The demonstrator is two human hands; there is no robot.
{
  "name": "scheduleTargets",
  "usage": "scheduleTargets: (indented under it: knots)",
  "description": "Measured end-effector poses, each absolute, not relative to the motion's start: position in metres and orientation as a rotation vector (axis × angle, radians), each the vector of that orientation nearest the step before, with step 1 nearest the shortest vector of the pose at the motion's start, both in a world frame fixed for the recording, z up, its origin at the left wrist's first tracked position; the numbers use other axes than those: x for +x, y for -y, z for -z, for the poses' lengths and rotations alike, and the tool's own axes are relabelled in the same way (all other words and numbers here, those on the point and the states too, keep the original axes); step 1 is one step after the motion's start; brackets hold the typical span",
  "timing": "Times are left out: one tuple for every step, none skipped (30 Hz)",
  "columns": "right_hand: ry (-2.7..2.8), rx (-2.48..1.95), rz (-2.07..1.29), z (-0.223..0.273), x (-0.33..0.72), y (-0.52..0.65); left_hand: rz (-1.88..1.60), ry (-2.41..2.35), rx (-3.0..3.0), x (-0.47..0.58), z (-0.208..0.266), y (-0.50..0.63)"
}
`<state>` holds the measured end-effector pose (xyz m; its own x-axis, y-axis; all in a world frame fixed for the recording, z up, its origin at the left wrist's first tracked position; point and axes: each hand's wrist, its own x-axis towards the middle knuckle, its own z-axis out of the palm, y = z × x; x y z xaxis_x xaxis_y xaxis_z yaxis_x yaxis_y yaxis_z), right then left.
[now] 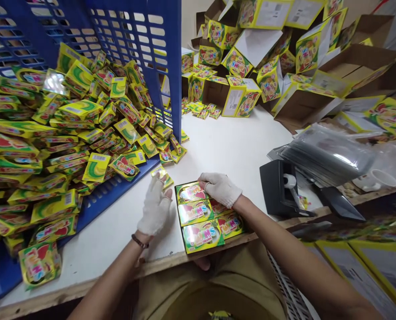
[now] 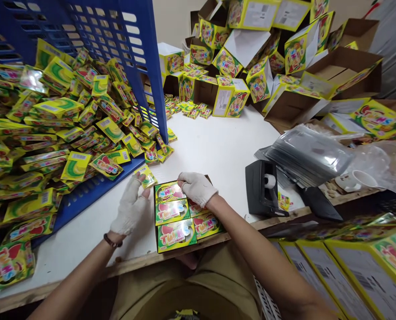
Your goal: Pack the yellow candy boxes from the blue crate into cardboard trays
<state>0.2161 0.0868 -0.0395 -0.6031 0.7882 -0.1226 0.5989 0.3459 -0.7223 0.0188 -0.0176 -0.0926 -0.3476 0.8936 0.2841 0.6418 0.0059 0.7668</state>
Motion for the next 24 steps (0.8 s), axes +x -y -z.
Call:
scheduleTargets:
  knots:
    - [2.417, -1.262, -1.023, 0.039, 0.215, -0.085, -1.142, -2.092, 1.665, 0.007, 0.092, 0.008]
    - [2.478, -1.28, -0.921, 0.039, 0.213, -0.082, -0.971, -2.176, 1.72, -0.005, 0.092, -0.001]
    - [2.537, -1.298, -0.816, 0.039, 0.211, -0.078, -0.793, -2.245, 1.761, -0.015, 0.092, -0.01]
    - [2.584, -1.307, -0.729, 0.038, 0.209, -0.075, -0.624, -2.287, 1.798, -0.022, 0.092, -0.019]
    - [2.606, -1.312, -0.679, 0.038, 0.208, -0.072, -0.487, -2.306, 1.834, -0.028, 0.092, -0.025]
    - [2.598, -1.317, -0.678, 0.037, 0.207, -0.07, -0.394, -2.314, 1.864, -0.031, 0.093, -0.03]
    - [2.56, -1.325, -0.732, 0.036, 0.207, -0.069, -0.343, -2.319, 1.878, -0.032, 0.093, -0.033]
    - [2.493, -1.338, -0.827, 0.036, 0.208, -0.068, -0.33, -2.326, 1.876, -0.032, 0.094, -0.035]
    - [2.397, -1.36, -0.943, 0.036, 0.209, -0.068, -0.351, -2.332, 1.856, -0.03, 0.094, -0.035]
    - [2.285, -1.386, -1.066, 0.036, 0.21, -0.068, -0.407, -2.341, 1.816, -0.027, 0.095, -0.033]
    - [2.167, -1.406, -1.176, 0.037, 0.211, -0.068, -0.497, -2.349, 1.753, -0.024, 0.095, -0.031]
    - [2.057, -1.411, -1.263, 0.039, 0.212, -0.068, -0.622, -2.347, 1.667, -0.021, 0.094, -0.028]
    - [1.965, -1.403, -1.32, 0.041, 0.213, -0.068, -0.782, -2.313, 1.555, -0.018, 0.093, -0.025]
    - [1.896, -1.386, -1.348, 0.044, 0.214, -0.067, -0.98, -2.22, 1.399, -0.015, 0.092, -0.021]
    - [1.858, -1.371, -1.349, 0.047, 0.214, -0.066, -1.181, -2.081, 1.216, -0.012, 0.089, -0.017]
    - [1.855, -1.359, -1.32, 0.049, 0.214, -0.065, -1.347, -1.92, 1.047, -0.009, 0.086, -0.012]
    - [1.886, -1.35, -1.261, 0.05, 0.214, -0.065, -1.471, -1.748, 0.894, -0.007, 0.082, -0.007]
    - [1.947, -1.339, -1.189, 0.051, 0.214, -0.064, -1.554, -1.581, 0.758, -0.004, 0.077, -0.001]
    - [2.032, -1.323, -1.119, 0.05, 0.214, -0.064, -1.597, -1.435, 0.641, -0.002, 0.072, 0.004]
    - [2.131, -1.301, -1.067, 0.049, 0.214, -0.064, -1.615, -1.314, 0.544, 0.0, 0.066, 0.01]
    - [2.237, -1.275, -1.041, 0.047, 0.214, -0.065, -1.617, -1.205, 0.466, 0.001, 0.061, 0.015]
    - [2.329, -1.255, -1.035, 0.045, 0.214, -0.066, -1.62, -1.093, 0.394, 0.002, 0.056, 0.019]
    - [2.399, -1.242, -1.032, 0.042, 0.215, -0.068, -1.62, -1.01, 0.345, 0.003, 0.051, 0.023]
    - [2.454, -1.227, -1.016, 0.04, 0.215, -0.07, -1.619, -0.968, 0.326, 0.003, 0.047, 0.025]
